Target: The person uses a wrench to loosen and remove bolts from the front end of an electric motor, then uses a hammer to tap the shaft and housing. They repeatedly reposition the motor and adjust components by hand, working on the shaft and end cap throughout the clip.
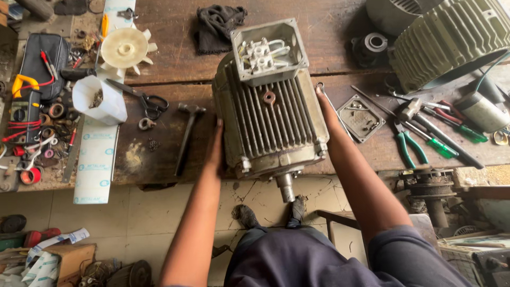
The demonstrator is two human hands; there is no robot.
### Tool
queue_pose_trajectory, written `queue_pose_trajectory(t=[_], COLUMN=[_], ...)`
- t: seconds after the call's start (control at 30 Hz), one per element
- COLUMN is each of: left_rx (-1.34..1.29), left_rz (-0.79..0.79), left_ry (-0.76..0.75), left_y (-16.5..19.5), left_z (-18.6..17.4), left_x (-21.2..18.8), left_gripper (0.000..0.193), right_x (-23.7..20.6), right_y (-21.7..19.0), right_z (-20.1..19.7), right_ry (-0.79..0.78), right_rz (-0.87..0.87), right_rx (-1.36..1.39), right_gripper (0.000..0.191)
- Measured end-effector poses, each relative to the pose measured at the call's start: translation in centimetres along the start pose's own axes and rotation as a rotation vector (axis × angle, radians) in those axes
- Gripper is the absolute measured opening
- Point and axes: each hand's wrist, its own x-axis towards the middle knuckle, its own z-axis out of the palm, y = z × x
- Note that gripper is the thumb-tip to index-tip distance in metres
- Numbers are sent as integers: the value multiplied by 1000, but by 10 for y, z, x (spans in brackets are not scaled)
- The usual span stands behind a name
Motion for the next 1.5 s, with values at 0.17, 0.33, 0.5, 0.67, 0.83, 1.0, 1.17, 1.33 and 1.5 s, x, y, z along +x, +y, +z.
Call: queue_pose_trajectory(t=[0.17, 0.33, 0.5, 0.67, 0.83, 1.0, 1.17, 1.33, 1.5], left_rx=[-174, 5, 1, -220, -257, -194, -219, -349, -468], left_rz=[25, -45, -198, -288, -221, -205, -198, -166, -148], left_ry=[-77, -77, -135, -159, -142, -8, 79, 55, 207], left_y=[-3, 0, 12, 16, 11, 14, 14, -5, -19], left_z=[3, -11, -33, -38, -40, -39, -39, -42, -42], left_x=[0, 4, 7, -1, -6, -17, -20, -23, -37], left_gripper=[95, 95, 92, 85, 84, 80, 77, 73, 68], right_x=[0, -16, -44, -59, -64, -86, -95, -82, -81], right_y=[1, 18, 43, 58, 62, 68, 56, 39, 57], right_z=[-7, -6, 17, 27, 15, -8, -55, -113, -136], right_ry=[79, 211, 68, 198, 153, 71, 113, 252, 135], right_rz=[-70, -41, -191, -121, -130, -250, -320, -479, -524], right_rx=[-53, -16, 168, 192, 86, -431, -1101, -1786, -1843], right_gripper=[71, 68, 65, 65, 71, 69, 48, 34, 35])
